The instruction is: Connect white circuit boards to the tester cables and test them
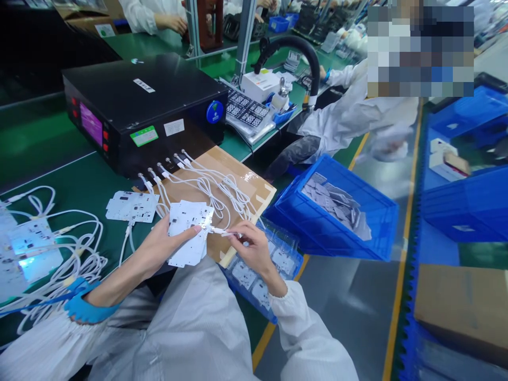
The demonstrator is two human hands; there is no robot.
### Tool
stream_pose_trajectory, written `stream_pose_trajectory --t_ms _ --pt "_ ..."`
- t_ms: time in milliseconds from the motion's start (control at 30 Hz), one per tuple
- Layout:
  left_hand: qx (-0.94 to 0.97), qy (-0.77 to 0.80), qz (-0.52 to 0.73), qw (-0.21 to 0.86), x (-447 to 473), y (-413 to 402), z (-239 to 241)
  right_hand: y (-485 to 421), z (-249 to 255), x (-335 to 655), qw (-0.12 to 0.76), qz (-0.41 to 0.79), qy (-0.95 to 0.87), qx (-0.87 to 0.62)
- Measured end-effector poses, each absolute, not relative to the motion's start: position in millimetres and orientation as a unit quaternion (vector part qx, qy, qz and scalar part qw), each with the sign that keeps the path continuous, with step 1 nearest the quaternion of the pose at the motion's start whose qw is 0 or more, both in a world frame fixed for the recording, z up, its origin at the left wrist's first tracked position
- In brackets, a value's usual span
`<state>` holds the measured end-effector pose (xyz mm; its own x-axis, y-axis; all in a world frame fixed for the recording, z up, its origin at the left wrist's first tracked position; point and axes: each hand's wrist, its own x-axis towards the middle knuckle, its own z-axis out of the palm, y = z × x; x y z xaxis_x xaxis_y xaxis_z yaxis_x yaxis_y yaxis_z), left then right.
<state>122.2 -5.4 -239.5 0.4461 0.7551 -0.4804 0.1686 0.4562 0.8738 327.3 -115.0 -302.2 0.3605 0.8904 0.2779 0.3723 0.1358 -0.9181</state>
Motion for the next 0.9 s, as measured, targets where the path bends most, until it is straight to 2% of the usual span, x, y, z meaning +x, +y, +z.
stream_pose_trajectory --t_ms 67,233,400,600,900 --pt "0.49 0.489 0.214 0.689 123.8 -4.7 -238.5 -115.7 -301.8 328.4 0.558 0.266 -0.493 -0.612" --pt "0.587 0.494 0.206 0.607 121.7 3.8 -237.3 -117.8 -298.4 347.9 0.552 0.473 -0.389 -0.566" --pt "0.658 0.431 0.134 0.602 121.7 16.6 -234.5 -107.1 -290.2 363.2 0.599 0.511 -0.287 -0.545" --pt "0.71 0.404 0.127 0.563 137.9 22.7 -234.1 -83.0 -278.9 331.6 0.662 0.4 -0.327 -0.543" --pt "0.764 0.416 0.062 0.49 148.2 10.2 -228.8 -79.7 -278.1 298.5 0.582 0.11 -0.561 -0.579"
